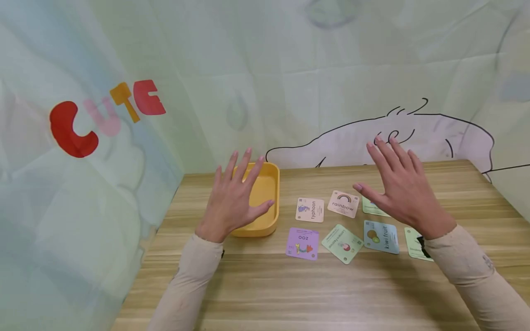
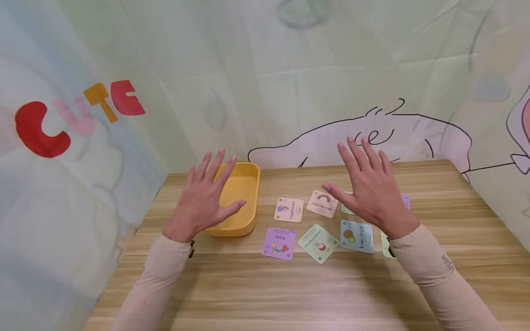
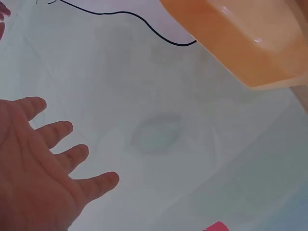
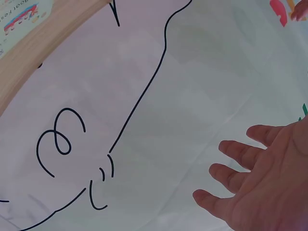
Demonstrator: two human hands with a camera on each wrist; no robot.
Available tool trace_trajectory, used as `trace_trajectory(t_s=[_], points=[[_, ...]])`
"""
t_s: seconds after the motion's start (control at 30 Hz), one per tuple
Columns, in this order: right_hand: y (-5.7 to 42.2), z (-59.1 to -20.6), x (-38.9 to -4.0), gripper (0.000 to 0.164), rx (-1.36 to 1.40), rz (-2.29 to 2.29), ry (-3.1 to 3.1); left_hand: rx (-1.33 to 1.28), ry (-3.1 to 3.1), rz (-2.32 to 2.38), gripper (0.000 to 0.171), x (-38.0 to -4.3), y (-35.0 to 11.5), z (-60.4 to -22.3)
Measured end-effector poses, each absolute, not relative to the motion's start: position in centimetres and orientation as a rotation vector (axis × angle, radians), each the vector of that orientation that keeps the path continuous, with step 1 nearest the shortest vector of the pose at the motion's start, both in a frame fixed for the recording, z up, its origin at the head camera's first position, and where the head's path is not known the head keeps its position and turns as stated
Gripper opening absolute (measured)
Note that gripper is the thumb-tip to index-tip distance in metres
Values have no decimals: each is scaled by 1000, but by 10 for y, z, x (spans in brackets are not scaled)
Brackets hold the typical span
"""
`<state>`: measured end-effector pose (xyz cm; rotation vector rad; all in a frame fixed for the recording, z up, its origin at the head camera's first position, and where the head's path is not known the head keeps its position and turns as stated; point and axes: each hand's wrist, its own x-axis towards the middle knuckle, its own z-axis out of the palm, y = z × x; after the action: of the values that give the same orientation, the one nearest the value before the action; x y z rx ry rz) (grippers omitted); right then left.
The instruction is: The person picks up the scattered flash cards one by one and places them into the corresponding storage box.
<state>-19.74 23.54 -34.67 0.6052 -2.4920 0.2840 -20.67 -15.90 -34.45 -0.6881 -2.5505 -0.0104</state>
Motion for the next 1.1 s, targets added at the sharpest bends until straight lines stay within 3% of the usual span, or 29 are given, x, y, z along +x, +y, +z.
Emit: trace_trajectory(t_s=[1.1], points=[[248,-359,-191,93,561,291,-2551,-670,-2581,-48,96,-200,-184,-366]])
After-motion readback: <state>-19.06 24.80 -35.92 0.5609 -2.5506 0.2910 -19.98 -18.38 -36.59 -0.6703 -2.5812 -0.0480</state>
